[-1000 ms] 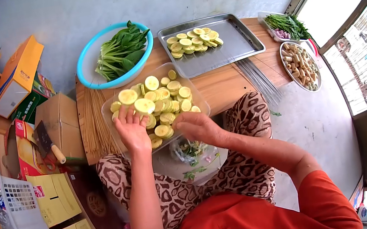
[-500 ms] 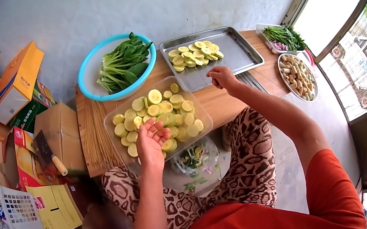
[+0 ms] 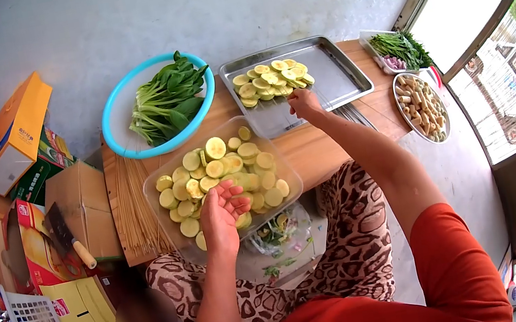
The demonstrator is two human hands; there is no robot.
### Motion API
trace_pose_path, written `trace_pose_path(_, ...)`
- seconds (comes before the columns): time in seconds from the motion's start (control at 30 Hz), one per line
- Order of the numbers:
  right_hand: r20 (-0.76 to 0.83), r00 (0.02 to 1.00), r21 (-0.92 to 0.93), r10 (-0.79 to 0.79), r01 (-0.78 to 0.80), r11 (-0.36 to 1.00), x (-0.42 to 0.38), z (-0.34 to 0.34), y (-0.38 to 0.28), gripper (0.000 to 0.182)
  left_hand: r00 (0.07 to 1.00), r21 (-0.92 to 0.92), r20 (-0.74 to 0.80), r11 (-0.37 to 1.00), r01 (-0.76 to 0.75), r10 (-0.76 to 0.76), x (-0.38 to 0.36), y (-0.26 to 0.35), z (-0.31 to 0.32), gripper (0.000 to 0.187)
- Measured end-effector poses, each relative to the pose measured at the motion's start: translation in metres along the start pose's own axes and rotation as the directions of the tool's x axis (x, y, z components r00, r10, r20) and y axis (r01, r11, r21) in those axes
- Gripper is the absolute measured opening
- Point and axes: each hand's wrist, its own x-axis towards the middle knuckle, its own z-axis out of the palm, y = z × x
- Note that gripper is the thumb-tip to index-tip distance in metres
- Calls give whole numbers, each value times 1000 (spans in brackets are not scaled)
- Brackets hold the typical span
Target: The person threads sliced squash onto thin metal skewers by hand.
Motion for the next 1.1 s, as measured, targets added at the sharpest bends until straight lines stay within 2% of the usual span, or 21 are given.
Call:
trace_pose_path(0.07, -9, 999, -36, -38, 38, 999, 6, -3, 2, 16, 1000, 5, 9, 1000, 9, -9, 1, -2, 3, 39)
trace_pose_path(0.2, -8, 1000, -51, 8, -8, 999, 6, -7, 0, 17, 1000, 18, -4, 1000, 16, -15, 2, -9, 1, 39)
trace_pose_path(0.27, -85, 980, -228, -180, 157, 961, 20, -6, 28, 17, 1000, 28, 6, 1000, 3, -3, 1, -10, -1, 39)
trace_pose_path(0.4, -115, 954, -344, -276, 222, 912, -32, -53, 23, 18, 1000, 49, 3, 999, -3, 3, -1, -8, -3, 38)
trace_pose_path(0.43, -110, 962, -313, -249, 204, 927, -39, -66, 33, 19, 1000, 54, -5, 999, -9, 9, -1, -9, -4, 37)
trace_pose_path(0.57, -224, 953, -497, -204, 68, 865, -64, -113, 99, 21, 1000, 67, 12, 997, -25, 25, -4, -12, -2, 38)
trace_pose_path(0.67, -204, 972, -516, -120, -3, 857, -77, -135, 156, 20, 1000, 72, 14, 997, -16, 15, -7, -12, 1, 36)
trace_pose_path(0.7, -205, 976, -579, -68, -65, 813, -88, -137, 164, 20, 1000, 74, 17, 997, -14, 13, -6, -13, 1, 36)
trace_pose_path(0.73, -208, 978, -637, -16, -123, 761, -97, -136, 170, 21, 1000, 83, 9, 996, -12, 11, -6, -15, -1, 36)
trace_pose_path(0.83, -225, 974, -689, 11, -167, 706, -110, -132, 179, 20, 1000, 104, -2, 995, -2, 2, -4, -19, -2, 36)
trace_pose_path(0.97, -271, 962, -687, -15, -182, 703, -107, -126, 183, 19, 1000, 135, -23, 991, 24, -21, 3, -26, -4, 35)
trace_pose_path(1.1, -253, 967, -683, 25, -196, 703, -104, -128, 179, 19, 1000, 152, -8, 988, 26, -25, 6, -29, -5, 35)
